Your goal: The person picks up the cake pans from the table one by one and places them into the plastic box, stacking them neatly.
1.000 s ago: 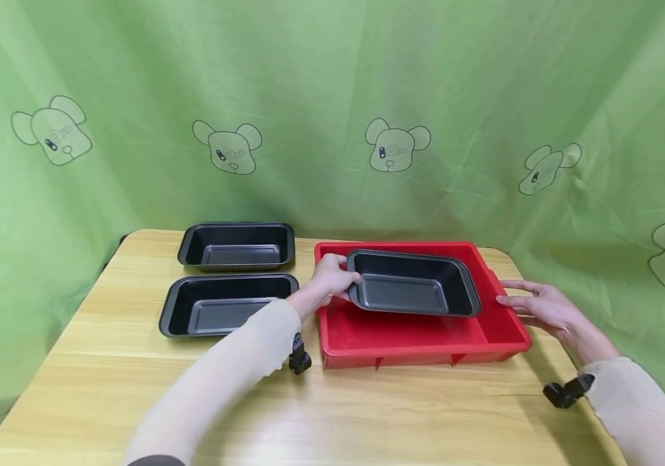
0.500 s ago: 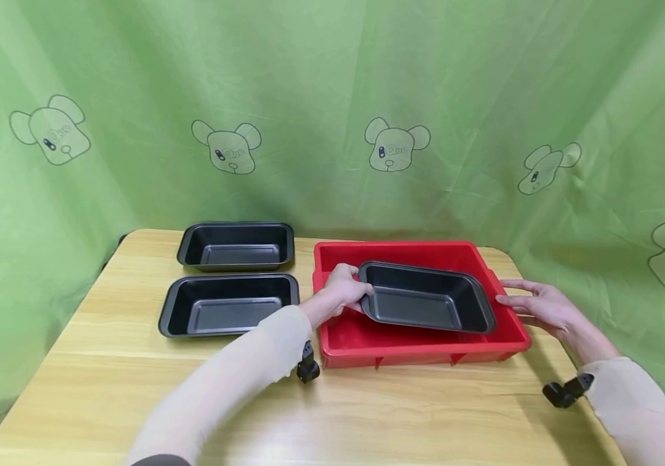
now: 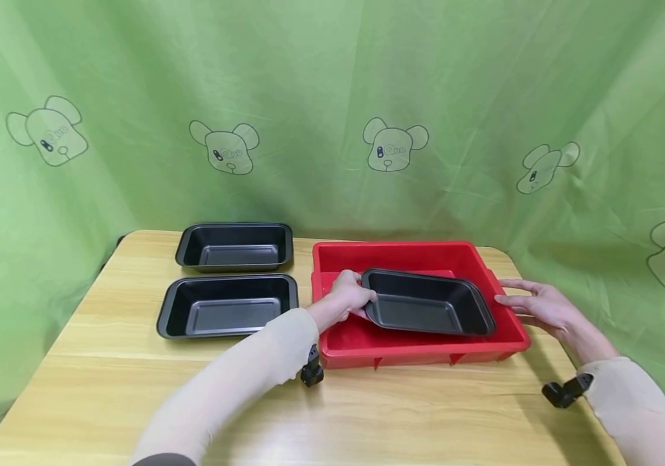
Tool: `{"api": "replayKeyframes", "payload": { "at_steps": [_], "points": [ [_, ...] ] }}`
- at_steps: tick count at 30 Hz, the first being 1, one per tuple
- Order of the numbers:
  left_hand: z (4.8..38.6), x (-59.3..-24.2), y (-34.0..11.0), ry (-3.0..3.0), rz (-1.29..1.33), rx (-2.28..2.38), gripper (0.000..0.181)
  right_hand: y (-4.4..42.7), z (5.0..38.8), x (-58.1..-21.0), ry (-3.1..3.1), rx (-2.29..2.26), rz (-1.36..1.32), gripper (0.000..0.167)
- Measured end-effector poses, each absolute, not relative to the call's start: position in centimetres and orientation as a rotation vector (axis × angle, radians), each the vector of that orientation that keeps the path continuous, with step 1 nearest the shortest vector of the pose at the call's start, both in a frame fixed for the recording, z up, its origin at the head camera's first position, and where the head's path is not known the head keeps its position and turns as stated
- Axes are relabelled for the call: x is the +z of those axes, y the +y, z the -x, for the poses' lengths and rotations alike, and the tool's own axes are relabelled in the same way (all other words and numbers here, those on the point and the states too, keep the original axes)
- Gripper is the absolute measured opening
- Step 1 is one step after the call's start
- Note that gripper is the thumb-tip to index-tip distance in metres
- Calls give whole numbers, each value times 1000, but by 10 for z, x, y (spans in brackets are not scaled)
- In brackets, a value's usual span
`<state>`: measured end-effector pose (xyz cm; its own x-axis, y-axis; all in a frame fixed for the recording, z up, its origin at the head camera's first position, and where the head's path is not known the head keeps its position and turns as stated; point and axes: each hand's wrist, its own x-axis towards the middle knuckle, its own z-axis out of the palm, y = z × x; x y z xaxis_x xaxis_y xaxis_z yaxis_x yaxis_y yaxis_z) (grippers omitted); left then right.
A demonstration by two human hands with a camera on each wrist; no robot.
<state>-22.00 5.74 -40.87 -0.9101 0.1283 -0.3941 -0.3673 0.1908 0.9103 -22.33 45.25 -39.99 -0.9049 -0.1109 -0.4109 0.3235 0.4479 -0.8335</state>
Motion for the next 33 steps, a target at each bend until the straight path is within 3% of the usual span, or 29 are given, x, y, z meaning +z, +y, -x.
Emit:
{"api": "replayKeyframes", "payload": {
  "at_steps": [9,18,33],
  "points": [
    [217,-412,61,2098,266,1761,39,453,223,-400,2286,-1466,-179,50],
    [221,-412,56,2155,299,1689,37,452,223,-400,2301,-1449,-176,60],
    [210,-397,37,2198,217,1628,53,451,221,-399,2327,-1426,-173,77]
  ]
}}
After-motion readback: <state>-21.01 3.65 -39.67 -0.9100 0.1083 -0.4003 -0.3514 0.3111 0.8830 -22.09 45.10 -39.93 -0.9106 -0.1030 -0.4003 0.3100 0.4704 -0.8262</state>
